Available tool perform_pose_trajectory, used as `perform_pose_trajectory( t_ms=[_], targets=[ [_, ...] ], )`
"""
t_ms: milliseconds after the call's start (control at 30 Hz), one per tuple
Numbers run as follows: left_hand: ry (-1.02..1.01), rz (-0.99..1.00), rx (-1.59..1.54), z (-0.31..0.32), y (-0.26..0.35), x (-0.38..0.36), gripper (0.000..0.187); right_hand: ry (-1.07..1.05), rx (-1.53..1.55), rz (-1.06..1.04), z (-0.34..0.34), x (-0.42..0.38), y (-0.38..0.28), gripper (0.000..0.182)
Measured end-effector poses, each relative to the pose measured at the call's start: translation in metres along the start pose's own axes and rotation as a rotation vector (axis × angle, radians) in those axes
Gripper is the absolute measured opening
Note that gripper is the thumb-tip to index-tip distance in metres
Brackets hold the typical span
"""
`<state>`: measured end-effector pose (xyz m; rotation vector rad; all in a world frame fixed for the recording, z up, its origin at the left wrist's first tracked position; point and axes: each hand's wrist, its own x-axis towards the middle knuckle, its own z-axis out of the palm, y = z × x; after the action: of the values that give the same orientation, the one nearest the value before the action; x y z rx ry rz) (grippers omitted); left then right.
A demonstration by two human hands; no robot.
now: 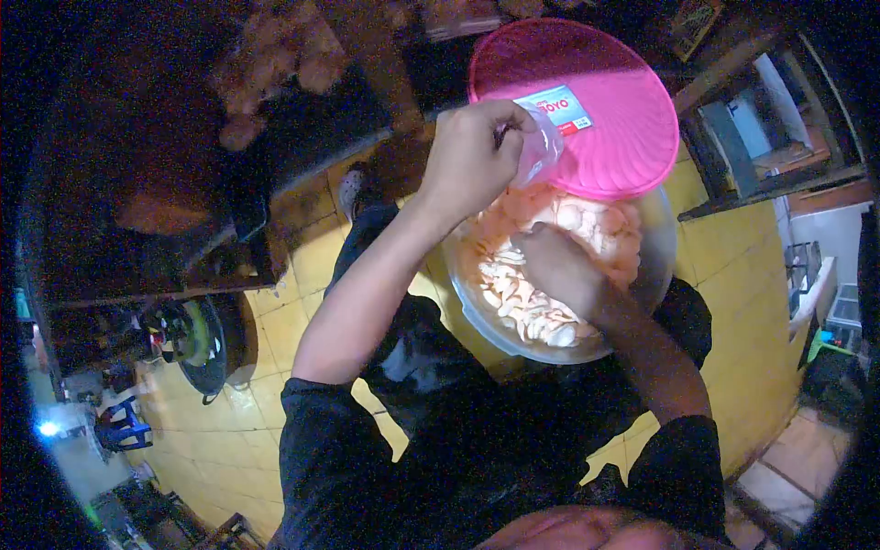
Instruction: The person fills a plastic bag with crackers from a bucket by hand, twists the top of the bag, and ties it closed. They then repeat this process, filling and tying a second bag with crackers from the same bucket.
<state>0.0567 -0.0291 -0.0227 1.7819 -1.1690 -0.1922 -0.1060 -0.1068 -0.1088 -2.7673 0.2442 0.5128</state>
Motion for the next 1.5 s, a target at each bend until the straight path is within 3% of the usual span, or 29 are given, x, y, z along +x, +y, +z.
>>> perform_pose_trajectory(
  t_ms=[67,133,200,267,367,467,567,700,767,800,867,933,1000,1033,1133,1167,1233,1333,1400,1467,1500],
  targets=[
    [0.013,0.060,0.021,0.004,-0.001,0.000,0.017,0.001,0.076,0.013,-0.014,-0.005,0.005,0.029],
    [0.029,0.110,0.037,0.007,-0.002,-0.001,0.017,0.334,0.296,-0.250,-0.026,-0.016,0.017,0.035],
    [0.028,0.136,0.065,0.008,-0.001,0.000,0.018,0.344,0.291,-0.245,-0.057,-0.034,0.021,0.042],
    [-0.002,0.113,0.045,0.010,-0.001,0.000,0.018,0.154,1.052,-0.112,-0.083,-0.050,0.024,0.038],
    [-0.016,0.209,0.106,0.016,0.000,-0.002,0.021,0.211,1.140,-0.141,-0.094,-0.069,0.058,0.036],
    [-0.062,0.272,0.114,0.027,0.006,-0.006,0.022,0.258,1.287,-0.088,-0.114,-0.077,0.041,0.035],
    [-0.262,0.088,-0.106,0.033,0.019,-0.011,0.026,0.310,1.325,-0.012,-0.112,-0.071,0.035,0.035],
    [-0.193,0.124,-0.203,0.044,0.021,-0.017,0.028,0.336,1.230,-0.016,-0.100,-0.062,0.050,0.040],
    [-0.325,-0.125,-0.435,0.043,0.029,-0.018,0.028,0.189,1.254,0.024,-0.095,-0.062,0.054,0.041],
    [-0.325,-0.125,-0.435,0.043,0.030,-0.019,0.028,0.189,1.255,0.025,-0.093,-0.060,0.055,0.041],
    [-0.262,0.050,-0.200,0.043,0.033,-0.019,0.028,0.538,0.342,-0.180,-0.086,-0.054,0.058,0.042],
    [-0.262,-0.038,-0.186,0.040,0.039,-0.020,0.028,0.608,0.369,-0.106,-0.068,-0.049,0.054,0.045],
    [-0.267,-0.127,-0.171,0.042,0.036,-0.021,0.027,0.469,0.532,-0.096,-0.070,-0.051,0.046,0.043],
    [-0.204,-0.129,-0.207,0.044,0.029,-0.020,0.025,0.275,0.907,-0.011,-0.083,-0.052,0.039,0.040],
    [-0.152,-0.207,-0.263,0.043,0.022,-0.017,0.019,0.375,0.974,0.039,-0.094,-0.057,0.035,0.037],
    [-0.115,-0.145,-0.229,0.042,0.021,-0.016,0.017,0.512,0.853,0.018,-0.090,-0.055,0.035,0.039],
    [-0.078,-0.086,-0.196,0.042,0.019,-0.016,0.015,0.454,0.868,0.069,-0.095,-0.056,0.034,0.039],
    [-0.124,-0.166,-0.283,0.042,0.016,-0.019,0.016,0.416,0.844,0.129,-0.095,-0.055,0.035,0.039],
    [-0.074,0.098,-0.120,0.041,0.015,-0.018,0.022,0.427,0.806,0.138,-0.095,-0.053,0.037,0.038],
    [-0.116,0.107,-0.098,0.042,0.016,-0.021,0.021,0.520,0.944,0.170,-0.092,-0.052,0.035,0.037],
    [-0.149,0.139,-0.068,0.042,0.017,-0.020,0.022,0.569,0.928,0.074,-0.087,-0.048,0.041,0.035]
  ],
)
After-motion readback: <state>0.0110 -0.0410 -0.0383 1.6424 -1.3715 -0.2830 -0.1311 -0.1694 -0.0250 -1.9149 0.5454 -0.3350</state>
